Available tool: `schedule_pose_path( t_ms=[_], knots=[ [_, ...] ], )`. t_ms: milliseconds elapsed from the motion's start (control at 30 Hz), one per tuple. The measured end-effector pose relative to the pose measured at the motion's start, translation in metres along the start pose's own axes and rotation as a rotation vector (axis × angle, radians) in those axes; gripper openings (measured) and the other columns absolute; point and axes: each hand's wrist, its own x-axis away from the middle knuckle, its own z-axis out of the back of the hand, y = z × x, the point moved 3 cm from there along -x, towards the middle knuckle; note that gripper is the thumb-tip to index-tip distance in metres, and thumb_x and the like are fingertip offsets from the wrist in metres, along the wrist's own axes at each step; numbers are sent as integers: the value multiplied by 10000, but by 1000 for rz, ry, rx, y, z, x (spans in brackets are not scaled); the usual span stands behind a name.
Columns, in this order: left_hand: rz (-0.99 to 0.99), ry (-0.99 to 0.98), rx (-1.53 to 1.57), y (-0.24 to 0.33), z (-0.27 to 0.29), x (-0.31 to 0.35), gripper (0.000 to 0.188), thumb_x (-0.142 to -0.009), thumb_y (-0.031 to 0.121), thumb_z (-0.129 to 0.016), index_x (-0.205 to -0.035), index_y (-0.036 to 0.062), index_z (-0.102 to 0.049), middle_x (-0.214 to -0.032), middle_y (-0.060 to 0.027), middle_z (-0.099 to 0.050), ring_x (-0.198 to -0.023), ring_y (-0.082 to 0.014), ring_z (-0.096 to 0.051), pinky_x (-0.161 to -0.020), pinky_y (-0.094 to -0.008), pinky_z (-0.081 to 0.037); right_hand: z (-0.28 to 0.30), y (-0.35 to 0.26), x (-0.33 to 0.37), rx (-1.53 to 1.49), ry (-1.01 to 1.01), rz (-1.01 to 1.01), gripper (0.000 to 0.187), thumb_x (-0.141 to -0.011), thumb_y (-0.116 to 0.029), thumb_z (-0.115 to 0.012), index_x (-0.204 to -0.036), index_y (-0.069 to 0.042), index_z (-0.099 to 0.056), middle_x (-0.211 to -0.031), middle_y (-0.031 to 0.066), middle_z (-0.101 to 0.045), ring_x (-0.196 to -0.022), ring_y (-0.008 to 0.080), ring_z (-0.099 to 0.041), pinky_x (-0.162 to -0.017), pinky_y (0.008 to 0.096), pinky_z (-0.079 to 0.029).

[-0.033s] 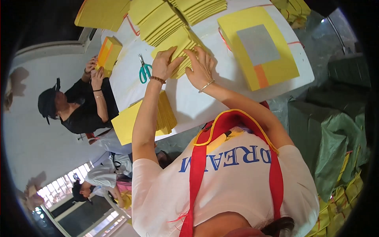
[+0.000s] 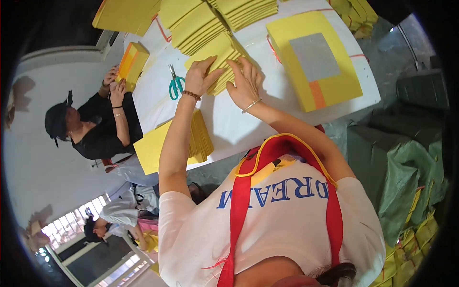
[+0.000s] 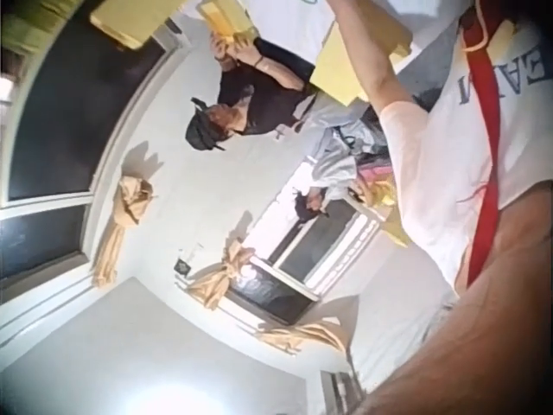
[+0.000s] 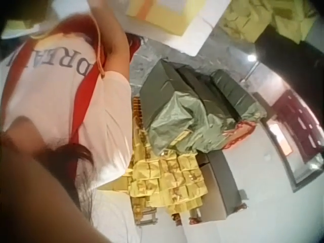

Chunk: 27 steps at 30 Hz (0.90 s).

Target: Stacking and organizing yellow paper sheets on a table in a workshop.

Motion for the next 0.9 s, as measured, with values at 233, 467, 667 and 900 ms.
schedule_pose_path(
  t_ms=[233,467,667,900],
  knots=[
    [28,-77,-13,-12,1,-8,336,-821,254,-583,-1084,45,-602,-918,-166,-634,-880,-313,-559,-743,-388,-465,3,-1,-8,111,-150,-18,578,-734,-187,-590,-1286,-152,-425,-1259,102,-360,-1216,286,-277,-974,467,-187],
    [-90,436,-303,39,41,9,470,-682,-44,-533,-1150,-4,-513,-1081,-173,-578,-923,-318,-560,-790,-365,-473,6,-7,-17,107,-229,-86,541,-761,-196,-587,-1280,-146,-442,-1229,90,-386,-1187,279,-310,-979,451,-219],
    [-92,583,-158,93,33,120,600,-634,-38,-558,-1227,24,-486,-1136,-196,-553,-1007,-337,-541,-838,-415,-441,39,4,-28,-352,-55,-158,467,-787,-148,-589,-1233,-113,-456,-1206,77,-412,-1141,240,-363,-969,370,-280],
    [163,69,-235,101,-78,160,532,-731,197,-640,-1233,93,-497,-1227,-152,-501,-1155,-343,-429,-944,-450,-354,70,-50,-66,-539,-162,-40,449,-803,-144,-594,-1212,-41,-439,-1215,105,-390,-1148,230,-351,-983,330,-283]
  ],
)
